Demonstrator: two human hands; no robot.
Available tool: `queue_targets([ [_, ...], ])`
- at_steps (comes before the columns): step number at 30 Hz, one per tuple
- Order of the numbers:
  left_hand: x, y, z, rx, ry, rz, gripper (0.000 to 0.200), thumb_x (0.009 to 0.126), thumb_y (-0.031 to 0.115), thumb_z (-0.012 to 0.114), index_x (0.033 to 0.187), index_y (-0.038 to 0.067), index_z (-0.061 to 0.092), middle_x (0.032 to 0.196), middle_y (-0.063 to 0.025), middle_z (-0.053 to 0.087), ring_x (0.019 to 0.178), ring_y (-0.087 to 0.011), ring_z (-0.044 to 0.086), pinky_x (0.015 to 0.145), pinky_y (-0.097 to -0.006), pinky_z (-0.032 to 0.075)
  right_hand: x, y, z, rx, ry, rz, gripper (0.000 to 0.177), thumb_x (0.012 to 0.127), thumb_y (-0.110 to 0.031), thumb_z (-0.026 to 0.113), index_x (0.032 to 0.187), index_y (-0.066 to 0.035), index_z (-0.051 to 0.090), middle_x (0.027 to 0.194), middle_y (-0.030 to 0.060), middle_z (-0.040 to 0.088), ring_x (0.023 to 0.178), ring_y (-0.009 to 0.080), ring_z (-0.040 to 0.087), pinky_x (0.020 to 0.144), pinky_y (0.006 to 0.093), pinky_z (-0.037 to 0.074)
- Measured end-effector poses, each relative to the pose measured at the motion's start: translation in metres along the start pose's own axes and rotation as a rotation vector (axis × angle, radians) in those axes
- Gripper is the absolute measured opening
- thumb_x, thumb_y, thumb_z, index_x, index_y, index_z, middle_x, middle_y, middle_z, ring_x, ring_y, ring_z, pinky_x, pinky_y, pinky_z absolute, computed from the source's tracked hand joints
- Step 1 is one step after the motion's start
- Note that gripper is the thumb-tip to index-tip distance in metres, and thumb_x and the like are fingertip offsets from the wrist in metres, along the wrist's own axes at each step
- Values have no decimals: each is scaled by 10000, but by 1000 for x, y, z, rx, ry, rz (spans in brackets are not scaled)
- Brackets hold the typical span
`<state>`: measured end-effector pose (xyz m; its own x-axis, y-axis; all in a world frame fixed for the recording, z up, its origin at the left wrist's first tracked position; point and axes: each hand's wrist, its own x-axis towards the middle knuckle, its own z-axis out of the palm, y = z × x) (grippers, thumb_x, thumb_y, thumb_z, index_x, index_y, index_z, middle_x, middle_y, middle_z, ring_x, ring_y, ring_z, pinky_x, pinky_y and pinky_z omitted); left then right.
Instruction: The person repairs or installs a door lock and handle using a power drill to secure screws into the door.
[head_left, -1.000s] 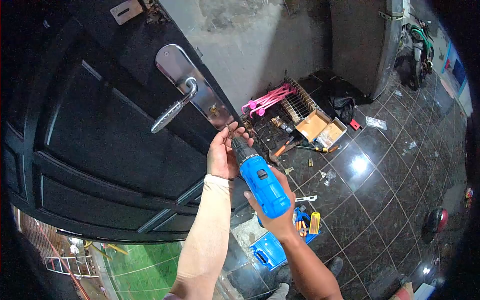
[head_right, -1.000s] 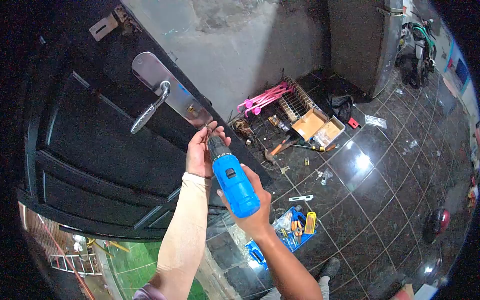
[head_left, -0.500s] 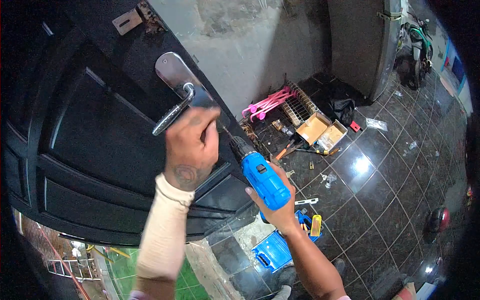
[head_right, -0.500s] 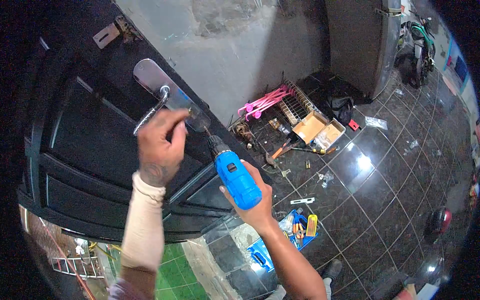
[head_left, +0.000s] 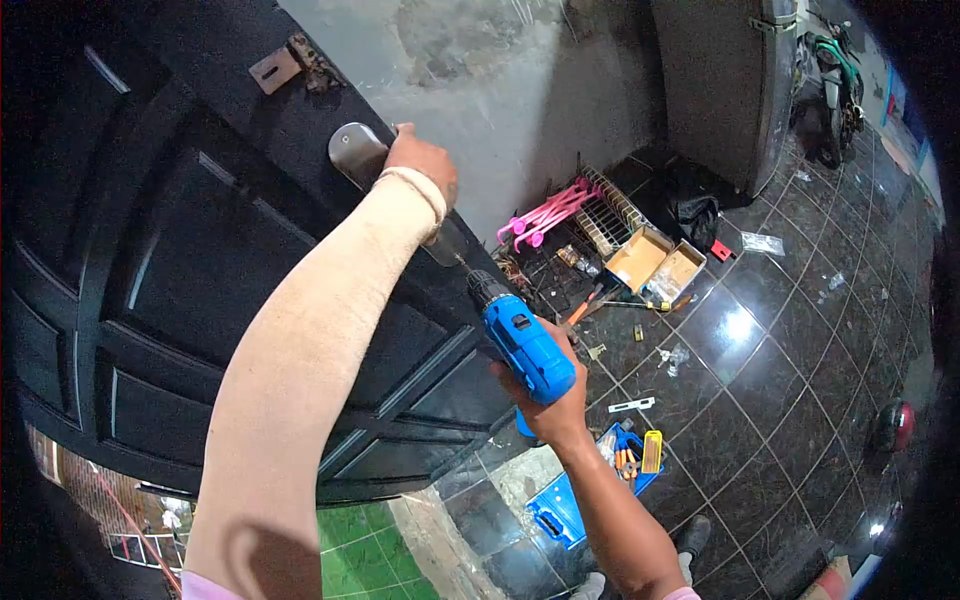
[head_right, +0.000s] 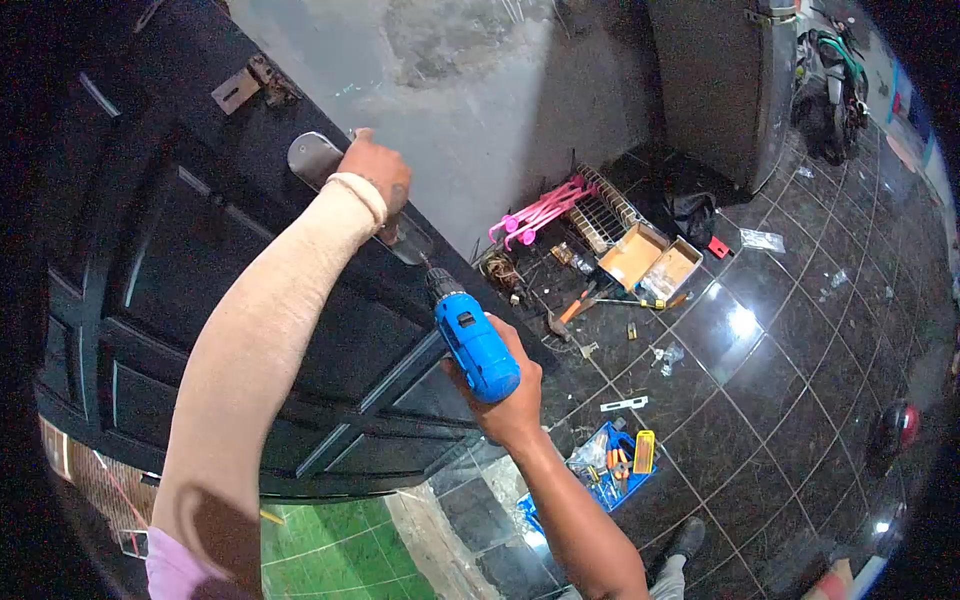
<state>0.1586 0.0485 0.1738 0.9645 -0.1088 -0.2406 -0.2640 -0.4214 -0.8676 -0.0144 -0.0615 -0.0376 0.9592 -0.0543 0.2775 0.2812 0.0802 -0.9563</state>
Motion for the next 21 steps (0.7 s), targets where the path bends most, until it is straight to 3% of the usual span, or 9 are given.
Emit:
queue_targets([
  [3, -5, 4, -7, 22, -42, 13, 568, 646, 562, 848, 1039, 160, 764, 996, -70, 753, 1010, -253, 700, 1048, -505, 362, -6, 2, 2, 43, 38, -11, 646, 788, -248, 847, 1314, -69, 518, 1036, 119, 726, 936, 253, 726, 861, 360, 549],
  [9, -16, 14, -11, 76, -16, 17, 552, 675, 569, 828, 1029, 150, 769, 962, -86, 754, 991, -288, 703, 1054, -537, 352, -13, -24, 0, 523, 29, 343, 489, 833, -155, 812, 1224, -44, 540, 897, 31, 629, 691, 135, 628, 664, 303, 560],
  [10, -14, 15, -10, 78, -18, 15, 544, 678, 567, 827, 1026, 152, 770, 959, -87, 754, 987, -289, 704, 1048, -543, 352, -13, -29, -1, 541, 44, 340, 425, 854, -142, 789, 1187, -42, 545, 883, 39, 616, 655, 121, 620, 576, 282, 536],
  [12, -12, 16, -11, 77, -16, 9, 530, 683, 562, 826, 1020, 157, 772, 953, -89, 754, 979, -292, 705, 1036, -554, 352, -14, -29, 0, 613, 63, 419, 399, 858, -182, 786, 1165, -40, 576, 889, 55, 635, 674, 150, 645, 571, 301, 553],
  [15, -17, 17, -21, 120, -97, 38, 252, 940, 224, 573, 1113, 180, 750, 1046, -83, 747, 1042, -280, 691, 1044, -619, 302, -17, -38, -2, 790, 82, 622, 389, 886, -293, 748, 1152, -47, 606, 941, 80, 668, 682, 182, 669, 568, 325, 568],
  [18, -16, 19, -15, 81, -12, 18, 527, 663, 563, 835, 994, 157, 777, 920, -81, 753, 931, -292, 708, 1022, -550, 346, -18, -46, -2, 1034, 92, 785, 423, 912, -342, 705, 1200, -58, 582, 996, 84, 678, 669, 172, 665, 588, 341, 584],
  [21, -17, 21, -15, 92, -11, 17, 524, 653, 558, 840, 987, 159, 778, 901, -78, 751, 932, -291, 706, 1020, -549, 347, -25, -43, 0, 1182, 104, 804, 425, 926, -350, 685, 1222, -69, 566, 1022, 77, 673, 698, 173, 658, 634, 364, 583],
])
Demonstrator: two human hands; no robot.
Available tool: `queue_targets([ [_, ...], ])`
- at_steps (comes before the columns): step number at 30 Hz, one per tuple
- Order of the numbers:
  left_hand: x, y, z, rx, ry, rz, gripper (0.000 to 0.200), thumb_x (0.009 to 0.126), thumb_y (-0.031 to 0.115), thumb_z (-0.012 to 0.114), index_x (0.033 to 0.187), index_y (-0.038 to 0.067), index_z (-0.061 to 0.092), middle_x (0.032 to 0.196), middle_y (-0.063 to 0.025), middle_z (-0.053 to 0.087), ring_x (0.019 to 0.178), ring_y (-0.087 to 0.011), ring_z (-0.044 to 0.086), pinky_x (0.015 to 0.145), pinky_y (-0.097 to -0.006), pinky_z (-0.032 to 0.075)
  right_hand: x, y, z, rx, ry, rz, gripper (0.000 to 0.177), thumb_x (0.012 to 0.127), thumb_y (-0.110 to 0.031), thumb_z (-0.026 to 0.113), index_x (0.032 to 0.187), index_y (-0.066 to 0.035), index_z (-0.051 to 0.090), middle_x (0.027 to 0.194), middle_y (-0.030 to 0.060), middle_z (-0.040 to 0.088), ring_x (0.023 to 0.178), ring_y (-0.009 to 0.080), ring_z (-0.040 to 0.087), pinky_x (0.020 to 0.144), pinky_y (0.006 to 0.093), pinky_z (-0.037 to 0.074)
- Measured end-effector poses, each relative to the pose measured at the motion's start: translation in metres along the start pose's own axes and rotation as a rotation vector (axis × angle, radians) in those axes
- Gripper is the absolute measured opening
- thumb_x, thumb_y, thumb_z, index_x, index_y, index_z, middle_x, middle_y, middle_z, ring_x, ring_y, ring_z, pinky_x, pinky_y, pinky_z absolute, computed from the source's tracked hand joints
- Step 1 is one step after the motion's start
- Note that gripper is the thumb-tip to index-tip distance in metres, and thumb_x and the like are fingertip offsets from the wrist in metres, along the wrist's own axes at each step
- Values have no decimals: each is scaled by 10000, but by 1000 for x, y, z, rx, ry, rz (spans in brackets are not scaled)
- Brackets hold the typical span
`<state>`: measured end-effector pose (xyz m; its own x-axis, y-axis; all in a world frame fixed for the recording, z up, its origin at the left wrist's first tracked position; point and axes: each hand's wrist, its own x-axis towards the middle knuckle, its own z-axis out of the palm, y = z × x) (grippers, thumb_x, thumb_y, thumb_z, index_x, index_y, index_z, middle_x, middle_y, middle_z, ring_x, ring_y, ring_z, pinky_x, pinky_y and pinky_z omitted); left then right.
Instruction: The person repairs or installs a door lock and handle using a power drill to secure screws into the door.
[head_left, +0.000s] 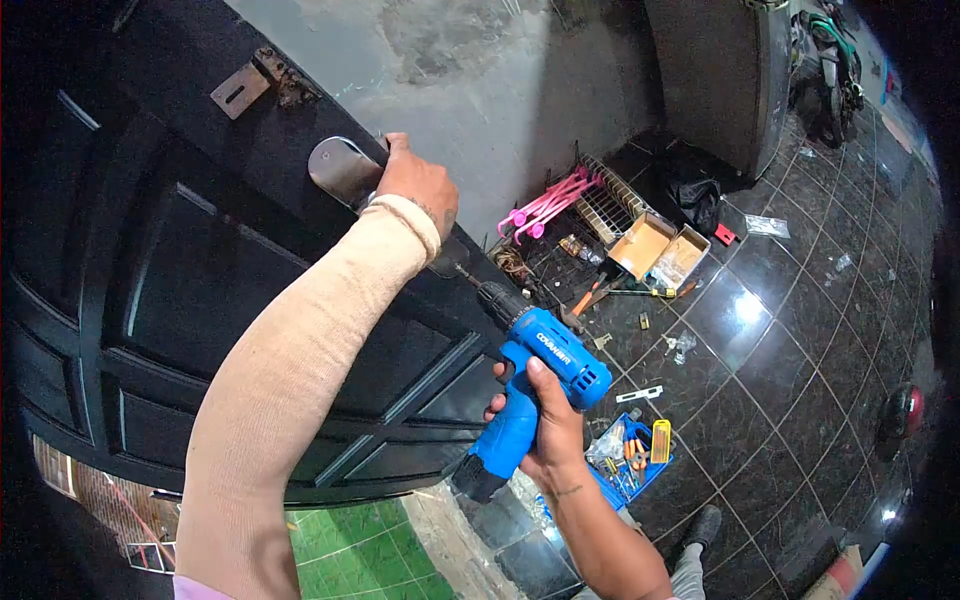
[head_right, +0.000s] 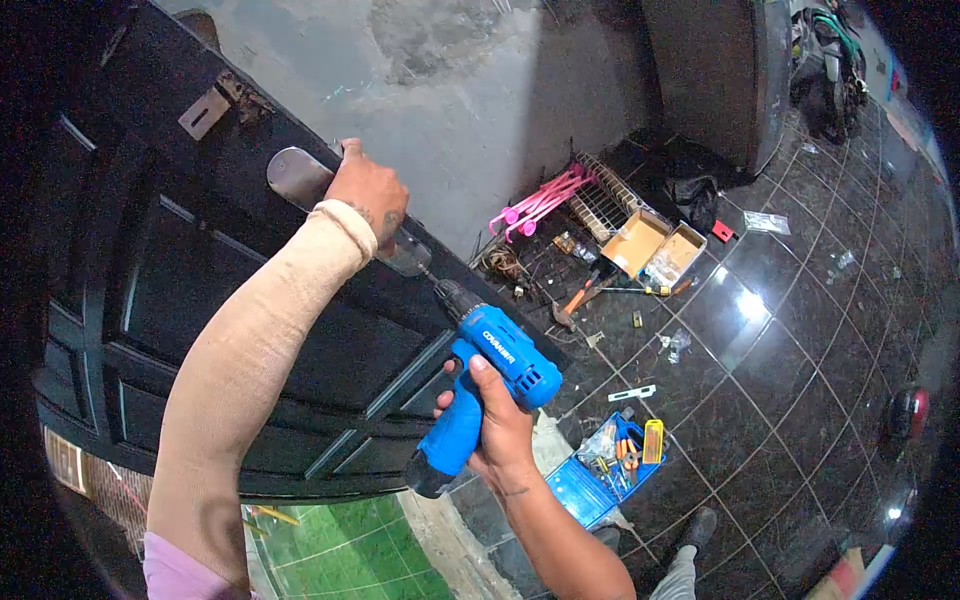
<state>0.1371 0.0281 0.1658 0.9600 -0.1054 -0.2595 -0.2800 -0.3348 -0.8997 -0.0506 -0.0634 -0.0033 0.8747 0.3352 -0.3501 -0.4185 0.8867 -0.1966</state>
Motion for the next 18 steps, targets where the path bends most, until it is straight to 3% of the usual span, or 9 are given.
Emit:
queue_targets([
  [3, -5, 2, -1, 15, 61, -21, 511, 644, 553, 847, 967, 162, 782, 890, -78, 750, 940, -291, 702, 1017, -546, 352, -5, 10, 2, 203, 2, 39, 411, 922, -351, 695, 1190, -58, 589, 1015, 78, 672, 692, 179, 665, 654, 359, 581],
  [7, -8, 4, -6, 6, 54, -1, 487, 639, 540, 851, 946, 168, 786, 891, -80, 749, 941, -290, 698, 1019, -543, 352, -15, 24, 10, 135, 5, 2, 374, 938, -323, 681, 1179, -49, 598, 972, 85, 659, 682, 174, 655, 665, 340, 573],
  [10, -12, 6, -6, 16, 74, -6, 463, 642, 525, 849, 937, 173, 787, 885, -80, 748, 942, -288, 697, 1022, -542, 349, -14, 32, -6, -291, -9, -170, 383, 932, -272, 691, 1224, -58, 567, 1053, 71, 641, 781, 173, 657, 617, 351, 563],
  [11, -14, 7, -5, 18, 82, -9, 457, 645, 521, 847, 935, 174, 787, 882, -79, 748, 945, -287, 697, 1023, -542, 348, -11, 33, -13, -431, -41, -328, 360, 905, -204, 730, 1197, -52, 583, 1049, 71, 639, 761, 179, 665, 581, 340, 560],
  [12, -15, 8, -6, 19, 93, -14, 450, 647, 518, 846, 933, 174, 788, 878, -79, 747, 948, -287, 697, 1024, -542, 346, -4, 32, -16, -672, 2, -636, 397, 865, -194, 774, 1179, -33, 592, 997, 75, 649, 734, 209, 664, 651, 352, 572],
  [14, -16, 9, -7, 13, 96, -15, 447, 652, 518, 842, 932, 174, 788, 874, -77, 747, 956, -285, 695, 1024, -541, 346, -2, 13, -25, -1099, -40, -1000, 489, 822, -186, 808, 1214, -18, 568, 982, 121, 679, 779, 260, 695, 723, 363, 571],
  [17, -15, 12, -6, -6, 89, -28, 450, 652, 521, 840, 929, 171, 787, 877, -80, 746, 969, -286, 692, 1023, -541, 346, -1, 0, -50, -1255, -127, -817, 579, 792, -160, 805, 1285, -8, 541, 1043, 188, 688, 880, 306, 715, 785, 367, 561],
  [18, -14, 13, -6, -12, 85, -33, 452, 651, 523, 840, 927, 169, 787, 879, -81, 746, 974, -286, 690, 1023, -542, 346, 0, -8, -55, -1319, -200, -869, 618, 778, -140, 787, 1317, -5, 517, 1044, 201, 684, 885, 331, 709, 776, 381, 565],
])
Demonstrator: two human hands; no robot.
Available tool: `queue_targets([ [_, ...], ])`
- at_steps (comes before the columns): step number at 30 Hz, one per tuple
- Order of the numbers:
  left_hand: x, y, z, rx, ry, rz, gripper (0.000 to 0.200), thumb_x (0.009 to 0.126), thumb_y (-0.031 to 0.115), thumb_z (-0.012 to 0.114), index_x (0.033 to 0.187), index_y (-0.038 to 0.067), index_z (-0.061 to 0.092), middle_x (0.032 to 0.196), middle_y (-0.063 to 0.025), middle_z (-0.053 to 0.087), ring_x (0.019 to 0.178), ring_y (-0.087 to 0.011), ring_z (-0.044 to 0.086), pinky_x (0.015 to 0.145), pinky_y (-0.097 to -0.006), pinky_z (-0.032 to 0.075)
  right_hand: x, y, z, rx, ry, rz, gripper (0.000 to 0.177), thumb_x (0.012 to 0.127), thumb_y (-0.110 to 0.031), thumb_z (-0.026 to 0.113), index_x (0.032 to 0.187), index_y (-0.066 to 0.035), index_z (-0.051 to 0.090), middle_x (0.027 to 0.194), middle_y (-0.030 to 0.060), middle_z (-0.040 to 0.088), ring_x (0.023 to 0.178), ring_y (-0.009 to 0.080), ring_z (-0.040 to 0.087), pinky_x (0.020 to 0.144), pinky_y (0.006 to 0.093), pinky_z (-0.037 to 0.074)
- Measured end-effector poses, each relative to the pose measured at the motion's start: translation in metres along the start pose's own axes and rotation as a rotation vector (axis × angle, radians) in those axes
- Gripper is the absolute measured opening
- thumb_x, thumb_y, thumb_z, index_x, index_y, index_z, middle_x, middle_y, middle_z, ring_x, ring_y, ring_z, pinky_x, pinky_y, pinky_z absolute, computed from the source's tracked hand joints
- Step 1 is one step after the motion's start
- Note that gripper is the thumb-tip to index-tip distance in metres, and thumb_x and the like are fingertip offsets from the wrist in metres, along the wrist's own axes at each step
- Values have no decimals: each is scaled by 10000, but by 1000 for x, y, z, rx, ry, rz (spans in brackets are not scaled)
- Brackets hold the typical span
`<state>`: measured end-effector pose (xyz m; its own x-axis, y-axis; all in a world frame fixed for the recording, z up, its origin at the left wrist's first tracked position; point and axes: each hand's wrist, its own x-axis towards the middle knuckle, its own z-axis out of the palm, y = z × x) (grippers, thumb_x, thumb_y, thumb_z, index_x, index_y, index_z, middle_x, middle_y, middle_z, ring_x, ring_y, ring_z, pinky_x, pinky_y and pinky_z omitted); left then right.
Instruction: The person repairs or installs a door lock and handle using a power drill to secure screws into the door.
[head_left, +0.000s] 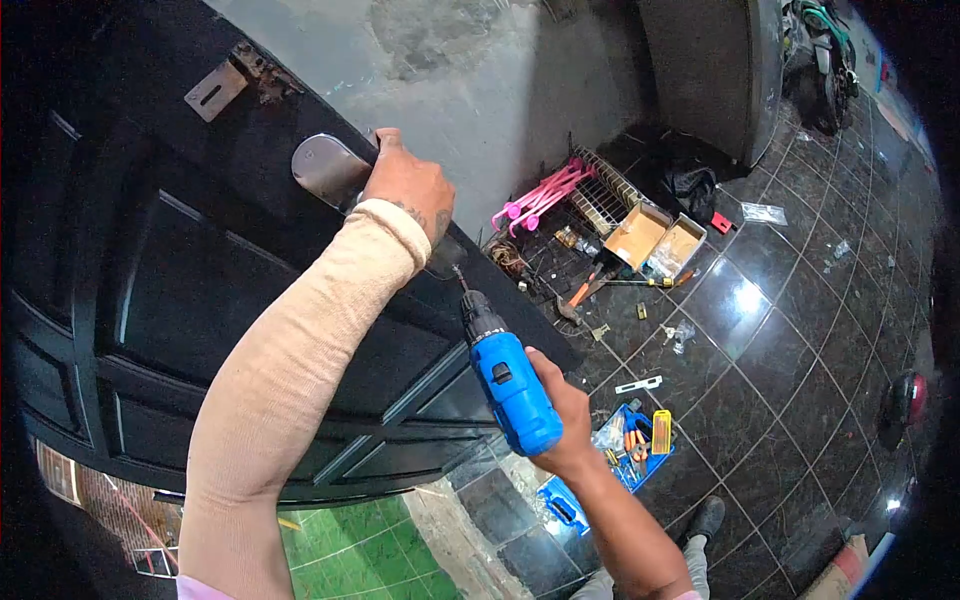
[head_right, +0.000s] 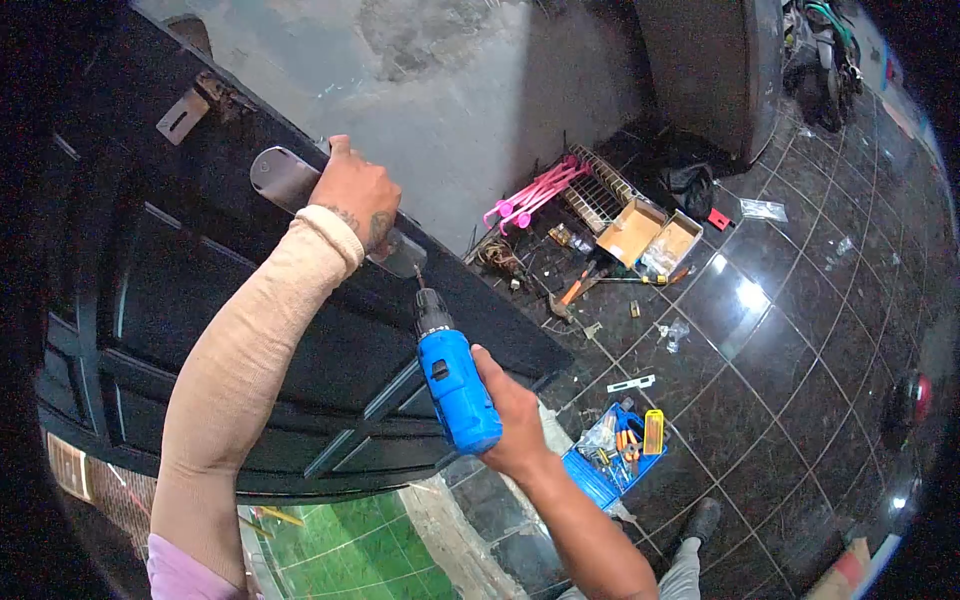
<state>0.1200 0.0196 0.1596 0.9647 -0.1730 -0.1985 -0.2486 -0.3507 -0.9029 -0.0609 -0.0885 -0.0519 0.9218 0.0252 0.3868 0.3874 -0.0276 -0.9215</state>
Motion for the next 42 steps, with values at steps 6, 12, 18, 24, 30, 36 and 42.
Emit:
queue_targets([
  [6, -8, 2, -13, 13, -16, 12, 418, 642, 479, 859, 912, 168, 789, 881, -86, 745, 965, -294, 691, 1031, -538, 337, 25, -7, -37, -249, -188, -322, 634, 769, -89, 687, 1360, -10, 472, 1048, 179, 658, 831, 360, 691, 684, 423, 572],
  [12, -9, 2, -15, -22, -48, 19, 427, 633, 473, 864, 911, 158, 787, 869, -91, 741, 971, -295, 687, 1038, -524, 336, 29, -9, -49, -373, -296, -348, 607, 778, -98, 666, 1346, -24, 465, 965, 154, 638, 798, 346, 681, 634, 439, 556],
  [18, -6, 6, -6, 26, -1, -13, 501, 638, 553, 835, 956, 170, 777, 909, -85, 739, 993, -285, 679, 1024, -508, 343, 25, -3, -44, -70, -128, -229, 628, 780, -136, 732, 1344, -35, 474, 1086, 179, 677, 910, 354, 704, 754, 405, 574],
  [24, -8, 20, -22, 82, -128, 1, 692, 637, 667, 781, 1100, 156, 727, 1047, -107, 718, 1064, -275, 641, 1017, -496, 338, 4, -21, -13, 372, 36, 212, 555, 824, -175, 797, 1272, -63, 489, 1000, 114, 679, 805, 228, 711, 720, 342, 560],
  [30, -8, 19, -7, -27, 5, -64, 664, 565, 627, 844, 978, 120, 732, 1007, -147, 705, 1082, -299, 619, 1042, -464, 332, -11, -45, 26, 1147, 167, 725, 403, 905, -182, 721, 1244, -41, 555, 999, 69, 648, 709, 168, 658, 620, 330, 568],
  [36, -10, 19, -6, -65, 11, -76, 663, 562, 612, 851, 974, 109, 726, 989, -151, 701, 1097, -308, 612, 1064, -479, 313, -8, -64, 35, 1506, 244, 829, 384, 919, -215, 686, 1234, -33, 563, 1038, 82, 653, 729, 189, 665, 649, 351, 567],
  [42, -9, 20, -3, -44, 36, -83, 664, 563, 602, 854, 980, 102, 722, 977, -153, 702, 1085, -312, 617, 1057, -478, 321, -8, -71, 48, 1533, 281, 787, 370, 933, -216, 661, 1232, -22, 559, 971, 87, 660, 730, 190, 664, 643, 342, 562],
])
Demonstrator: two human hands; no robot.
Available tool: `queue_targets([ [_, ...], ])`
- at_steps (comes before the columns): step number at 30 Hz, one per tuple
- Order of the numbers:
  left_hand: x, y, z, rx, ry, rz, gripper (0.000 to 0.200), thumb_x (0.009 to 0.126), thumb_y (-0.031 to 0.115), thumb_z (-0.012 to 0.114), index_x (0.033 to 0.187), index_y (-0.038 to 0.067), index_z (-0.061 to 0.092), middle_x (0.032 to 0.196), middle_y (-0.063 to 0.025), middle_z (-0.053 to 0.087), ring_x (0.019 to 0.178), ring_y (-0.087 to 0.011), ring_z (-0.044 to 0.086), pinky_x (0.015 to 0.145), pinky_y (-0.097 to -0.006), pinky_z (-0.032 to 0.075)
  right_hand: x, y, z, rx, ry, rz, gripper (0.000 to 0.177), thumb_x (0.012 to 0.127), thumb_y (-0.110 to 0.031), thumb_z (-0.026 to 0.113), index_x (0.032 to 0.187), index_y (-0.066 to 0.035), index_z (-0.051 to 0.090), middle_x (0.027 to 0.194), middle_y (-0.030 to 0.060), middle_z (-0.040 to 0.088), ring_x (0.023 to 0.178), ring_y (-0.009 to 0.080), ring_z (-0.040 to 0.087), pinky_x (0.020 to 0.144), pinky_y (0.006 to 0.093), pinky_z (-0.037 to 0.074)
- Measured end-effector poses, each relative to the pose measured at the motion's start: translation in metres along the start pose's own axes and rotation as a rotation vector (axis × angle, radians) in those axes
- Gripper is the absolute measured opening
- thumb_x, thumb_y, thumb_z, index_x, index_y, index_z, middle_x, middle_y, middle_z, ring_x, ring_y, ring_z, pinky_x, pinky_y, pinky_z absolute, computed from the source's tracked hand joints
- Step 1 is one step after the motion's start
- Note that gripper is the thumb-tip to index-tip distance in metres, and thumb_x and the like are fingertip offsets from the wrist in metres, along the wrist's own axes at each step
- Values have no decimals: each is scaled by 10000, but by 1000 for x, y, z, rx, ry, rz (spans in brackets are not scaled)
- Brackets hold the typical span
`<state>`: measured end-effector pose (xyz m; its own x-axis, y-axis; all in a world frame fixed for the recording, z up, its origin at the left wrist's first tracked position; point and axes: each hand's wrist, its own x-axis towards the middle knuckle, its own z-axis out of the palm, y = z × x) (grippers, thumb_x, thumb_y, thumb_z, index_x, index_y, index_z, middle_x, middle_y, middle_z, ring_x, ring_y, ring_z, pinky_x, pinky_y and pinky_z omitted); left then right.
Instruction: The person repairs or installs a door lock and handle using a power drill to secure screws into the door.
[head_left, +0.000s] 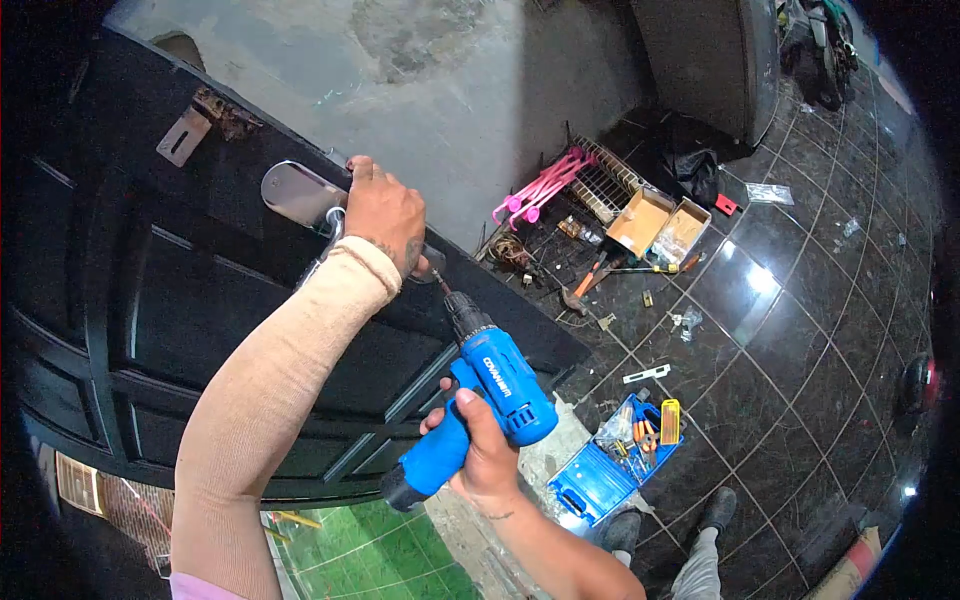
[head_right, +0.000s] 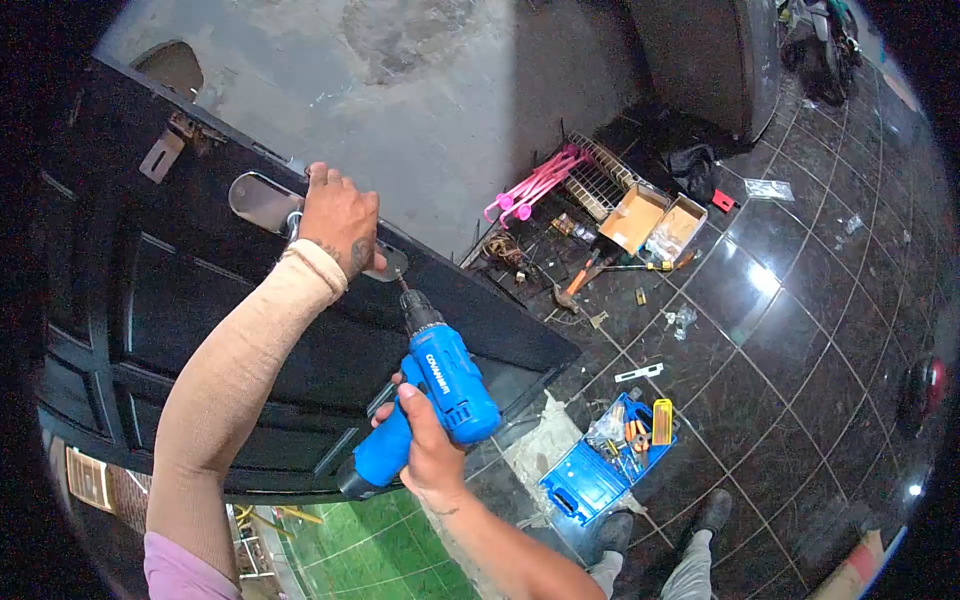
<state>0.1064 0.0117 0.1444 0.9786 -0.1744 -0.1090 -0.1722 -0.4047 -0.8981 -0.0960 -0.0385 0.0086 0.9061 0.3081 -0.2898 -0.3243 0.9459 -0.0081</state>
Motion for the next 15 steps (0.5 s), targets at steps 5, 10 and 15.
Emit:
queue_targets([
  [5, 0, -1, -2, -8, -12, 12, 666, 557, 592, 863, 983, 100, 723, 977, -153, 705, 1068, -310, 625, 1042, -469, 338, 3, 7, -16, -340, 10, -115, 315, 930, -209, 677, 1164, -16, 590, 903, 78, 644, 718, 165, 654, 621, 311, 545],
  [10, -1, 0, -6, -17, -26, 7, 665, 557, 589, 864, 988, 101, 727, 999, -157, 706, 1075, -311, 623, 1045, -467, 340, 5, -1, -17, -405, -21, -169, 442, 894, -45, 676, 1166, -88, 329, 910, 87, 576, 675, 161, 636, 563, 316, 536],
  [15, -2, 1, 3, -21, 33, 1, 638, 568, 565, 868, 978, 96, 732, 1018, -169, 706, 1094, -325, 620, 1067, -485, 339, 8, -1, -20, -383, -41, -167, 440, 896, -42, 665, 1168, -87, 322, 909, 87, 578, 676, 158, 633, 562, 319, 538],
])
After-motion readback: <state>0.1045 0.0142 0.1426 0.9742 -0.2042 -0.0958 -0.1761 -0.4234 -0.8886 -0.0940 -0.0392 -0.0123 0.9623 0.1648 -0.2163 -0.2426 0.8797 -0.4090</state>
